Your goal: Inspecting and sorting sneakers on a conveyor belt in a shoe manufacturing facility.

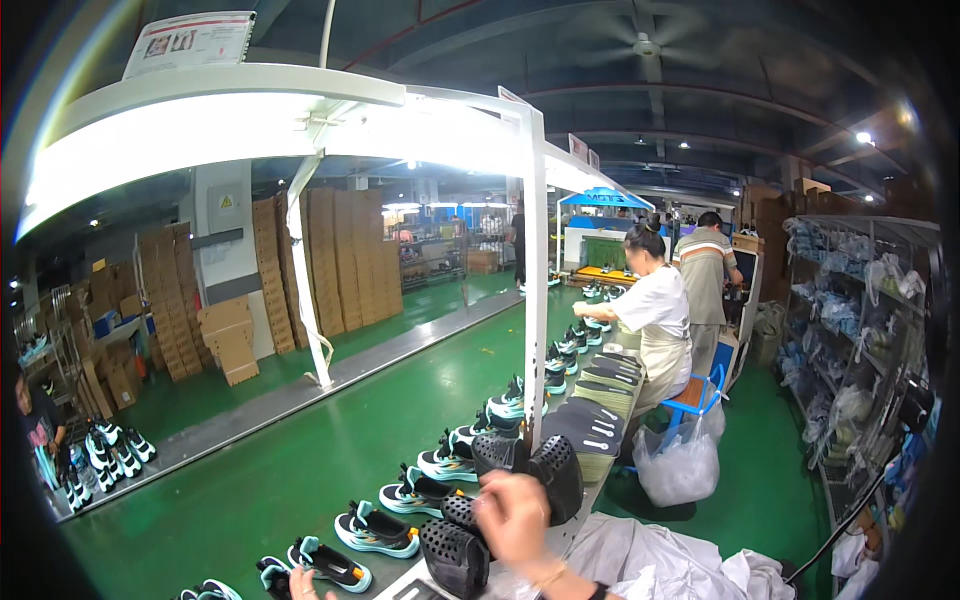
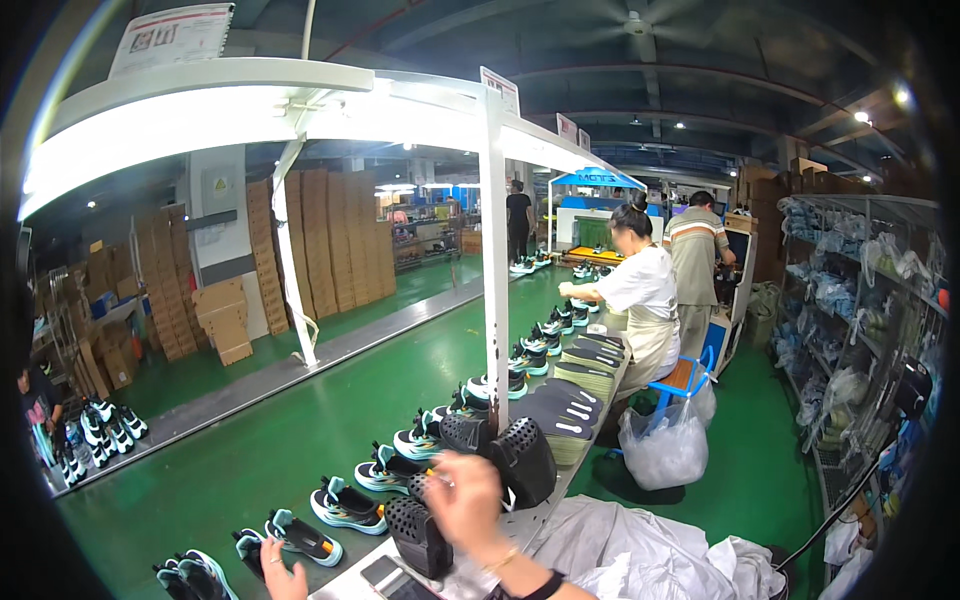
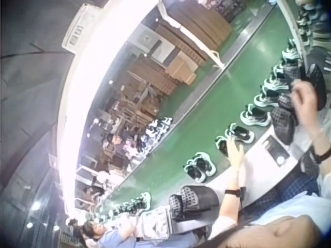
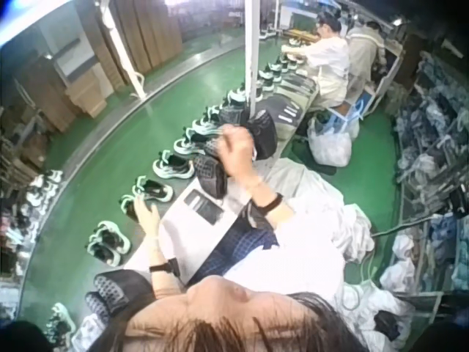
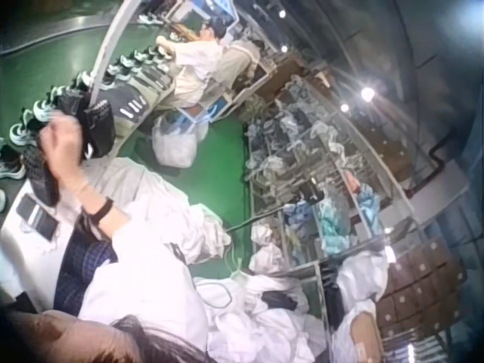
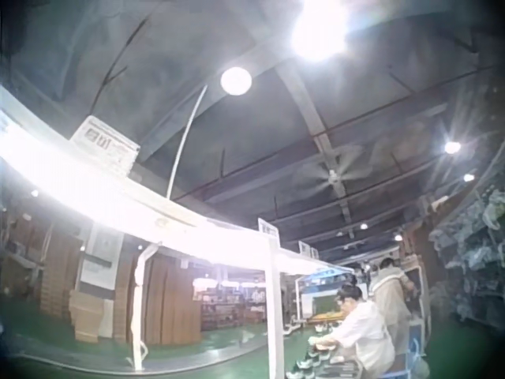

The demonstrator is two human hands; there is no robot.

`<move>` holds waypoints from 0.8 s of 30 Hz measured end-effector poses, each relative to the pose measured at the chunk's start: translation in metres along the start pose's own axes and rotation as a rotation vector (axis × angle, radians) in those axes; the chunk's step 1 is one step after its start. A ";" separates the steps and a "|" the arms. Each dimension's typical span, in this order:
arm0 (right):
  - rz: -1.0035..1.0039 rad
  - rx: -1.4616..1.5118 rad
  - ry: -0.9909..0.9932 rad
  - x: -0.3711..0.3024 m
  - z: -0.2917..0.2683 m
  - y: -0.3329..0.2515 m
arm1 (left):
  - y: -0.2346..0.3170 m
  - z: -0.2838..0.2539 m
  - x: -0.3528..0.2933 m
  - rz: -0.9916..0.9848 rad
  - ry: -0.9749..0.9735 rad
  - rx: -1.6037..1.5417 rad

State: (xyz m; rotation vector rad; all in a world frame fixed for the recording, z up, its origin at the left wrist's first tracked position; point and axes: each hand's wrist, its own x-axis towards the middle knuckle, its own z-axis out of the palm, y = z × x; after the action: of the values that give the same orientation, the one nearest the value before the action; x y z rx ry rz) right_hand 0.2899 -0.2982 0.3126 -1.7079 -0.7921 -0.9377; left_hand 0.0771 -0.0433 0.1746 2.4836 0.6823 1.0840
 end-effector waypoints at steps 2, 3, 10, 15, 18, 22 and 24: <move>0.120 -0.261 0.041 0.017 -0.024 0.045 | 0.022 0.003 0.022 -0.098 -0.204 -0.103; 0.118 -0.408 0.032 0.014 -0.028 0.073 | 0.016 0.018 0.025 -0.048 -0.174 -0.006; 0.260 -0.565 -0.190 -0.012 -0.011 0.125 | -0.035 0.082 0.056 -0.222 -0.598 0.537; 0.310 -0.559 -0.110 -0.016 0.005 0.125 | -0.069 0.107 0.075 -0.284 -0.900 0.632; 0.322 -0.582 -0.060 -0.016 0.014 0.127 | -0.096 0.118 0.076 -0.431 -1.092 0.388; 0.307 -0.558 0.000 -0.015 0.022 0.126 | -0.123 0.121 0.057 -0.289 -1.002 0.486; 0.326 -0.577 0.017 -0.013 0.017 0.130 | -0.020 0.079 0.070 -0.332 -0.989 0.694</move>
State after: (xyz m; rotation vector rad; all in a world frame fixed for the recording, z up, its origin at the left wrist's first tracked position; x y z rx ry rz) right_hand 0.3973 -0.3211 0.2394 -2.2348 -0.2152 -1.0052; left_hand 0.1724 0.0024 0.1549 2.7954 1.1581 -0.6199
